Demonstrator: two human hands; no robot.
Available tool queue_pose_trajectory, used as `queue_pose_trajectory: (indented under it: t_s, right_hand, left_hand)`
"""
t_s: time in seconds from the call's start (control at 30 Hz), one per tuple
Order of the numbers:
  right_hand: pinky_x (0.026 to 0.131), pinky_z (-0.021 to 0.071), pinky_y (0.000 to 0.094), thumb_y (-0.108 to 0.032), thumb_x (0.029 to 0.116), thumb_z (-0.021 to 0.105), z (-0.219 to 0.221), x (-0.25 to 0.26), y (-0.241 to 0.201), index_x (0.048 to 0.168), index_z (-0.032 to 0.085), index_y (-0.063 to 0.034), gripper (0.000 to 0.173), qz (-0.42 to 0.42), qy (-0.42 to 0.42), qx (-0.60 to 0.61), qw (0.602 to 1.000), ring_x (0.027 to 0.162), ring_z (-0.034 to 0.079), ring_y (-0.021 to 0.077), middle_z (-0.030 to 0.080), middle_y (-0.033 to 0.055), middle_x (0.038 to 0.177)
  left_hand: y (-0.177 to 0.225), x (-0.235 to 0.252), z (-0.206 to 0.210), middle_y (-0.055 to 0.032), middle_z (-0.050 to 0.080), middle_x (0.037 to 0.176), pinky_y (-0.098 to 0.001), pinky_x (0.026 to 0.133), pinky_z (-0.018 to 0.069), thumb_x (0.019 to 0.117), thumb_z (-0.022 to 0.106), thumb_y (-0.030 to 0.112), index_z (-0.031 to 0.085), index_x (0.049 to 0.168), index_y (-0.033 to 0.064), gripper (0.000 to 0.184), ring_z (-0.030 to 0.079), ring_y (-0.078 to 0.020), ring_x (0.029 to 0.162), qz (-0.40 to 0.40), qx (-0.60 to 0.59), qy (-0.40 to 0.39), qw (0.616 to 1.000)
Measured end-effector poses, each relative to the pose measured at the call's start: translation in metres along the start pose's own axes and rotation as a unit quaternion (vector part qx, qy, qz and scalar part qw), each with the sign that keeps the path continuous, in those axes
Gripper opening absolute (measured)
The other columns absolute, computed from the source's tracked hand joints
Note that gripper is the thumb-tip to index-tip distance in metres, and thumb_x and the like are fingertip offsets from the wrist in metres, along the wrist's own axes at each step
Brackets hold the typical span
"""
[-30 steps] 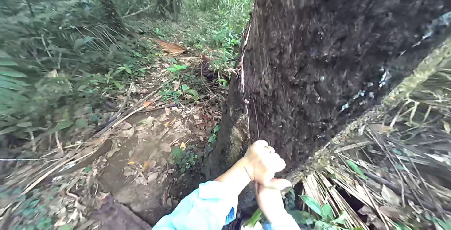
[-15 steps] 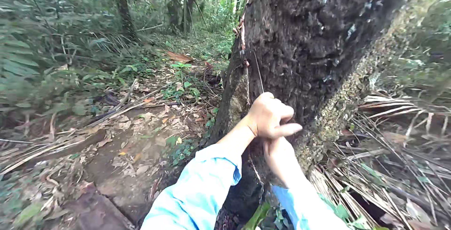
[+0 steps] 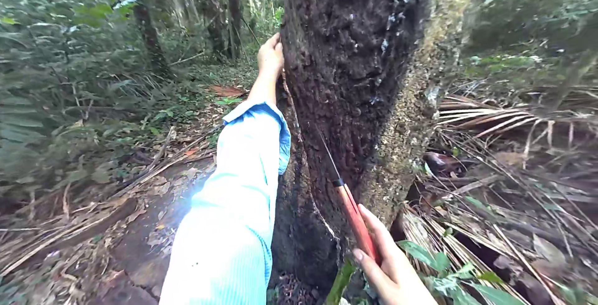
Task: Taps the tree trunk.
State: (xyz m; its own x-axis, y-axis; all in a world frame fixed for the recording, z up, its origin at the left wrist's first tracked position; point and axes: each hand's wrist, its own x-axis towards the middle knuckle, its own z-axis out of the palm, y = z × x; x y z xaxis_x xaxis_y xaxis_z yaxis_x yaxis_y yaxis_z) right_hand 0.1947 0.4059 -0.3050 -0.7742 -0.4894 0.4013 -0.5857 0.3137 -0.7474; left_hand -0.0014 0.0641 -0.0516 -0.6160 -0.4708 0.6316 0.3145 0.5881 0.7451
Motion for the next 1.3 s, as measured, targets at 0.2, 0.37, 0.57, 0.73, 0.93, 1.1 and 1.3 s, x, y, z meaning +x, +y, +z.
queue_pose_trajectory:
  t_s: [0.2,0.37,0.57,0.73,0.93,1.1,1.3]
  right_hand:
    - [0.063,0.0568,0.0251,0.002,0.0903,0.053,-0.017,-0.019,0.003,0.155,0.024,0.0097,0.071,0.003,-0.013,0.122,0.992,0.073,0.063,0.0057,0.065,0.0087,0.105]
    - [0.064,0.0561,0.0254,-0.006,0.0984,0.046,-0.017,0.001,0.023,0.157,0.023,0.0085,0.065,-0.071,-0.002,0.030,0.997,0.076,0.064,0.0078,0.066,0.0157,0.118]
    - [0.066,0.0580,0.0314,-0.017,0.1010,0.045,-0.001,0.036,0.038,0.156,0.036,0.0035,0.059,-0.161,0.079,-0.090,0.980,0.078,0.068,0.0135,0.068,0.0177,0.127]
    - [0.081,0.0590,0.0471,-0.010,0.1006,0.046,0.024,0.082,0.025,0.151,0.045,0.0041,0.053,-0.205,0.133,-0.139,0.960,0.097,0.072,0.0342,0.068,0.0246,0.123]
    - [0.088,0.0572,0.0533,-0.009,0.1027,0.048,0.061,0.133,-0.001,0.134,0.057,0.0129,0.039,-0.167,0.165,-0.157,0.959,0.101,0.071,0.0418,0.069,0.0289,0.110]
    - [0.082,0.0592,0.0500,-0.009,0.1028,0.050,0.085,0.146,0.009,0.117,0.062,0.0143,0.030,-0.146,0.196,-0.190,0.951,0.093,0.073,0.0399,0.070,0.0274,0.101]
    - [0.077,0.0611,0.0506,-0.008,0.1004,0.052,0.092,0.126,0.026,0.113,0.065,0.0120,0.027,-0.149,0.212,-0.227,0.939,0.089,0.075,0.0398,0.072,0.0269,0.101]
  left_hand:
    - [-0.025,-0.024,-0.010,-0.0184,0.068,0.131,-0.0494,0.112,0.0433,0.1047,0.050,0.011,0.069,0.127,0.0025,0.031,0.061,-0.0312,0.129,-0.036,0.111,0.043,0.992]
    - [-0.110,-0.079,-0.013,-0.0243,0.068,0.127,-0.0571,0.111,0.0424,0.1060,0.051,0.014,0.070,0.124,-0.0012,0.030,0.061,-0.0394,0.126,-0.101,0.159,-0.023,0.982]
    - [-0.185,-0.156,-0.031,-0.0302,0.064,0.126,-0.0677,0.100,0.0460,0.0999,0.063,0.030,0.069,0.114,-0.0046,0.038,0.060,-0.0459,0.123,-0.306,0.337,-0.213,0.864]
    - [-0.122,-0.189,-0.023,-0.0280,0.066,0.121,-0.0606,0.105,0.0444,0.1017,0.058,0.020,0.071,0.107,-0.0073,0.031,0.060,-0.0446,0.122,0.090,0.185,0.078,0.975]
    - [-0.046,-0.186,0.033,-0.0101,0.071,0.074,-0.0438,0.088,0.0526,0.1022,0.033,0.051,0.074,0.081,0.0037,0.066,0.070,-0.0238,0.077,0.595,0.067,-0.005,0.801]
    - [-0.064,-0.175,0.053,-0.0048,0.055,0.051,-0.0407,0.068,0.0483,0.1003,0.023,0.061,0.060,0.060,0.0087,0.075,0.057,-0.0200,0.052,0.615,0.061,-0.009,0.786]
    - [-0.075,-0.201,0.059,-0.0052,0.053,0.050,-0.0377,0.067,0.0467,0.1028,0.018,0.062,0.057,0.061,0.0091,0.078,0.055,-0.0201,0.050,0.618,0.025,-0.010,0.785]
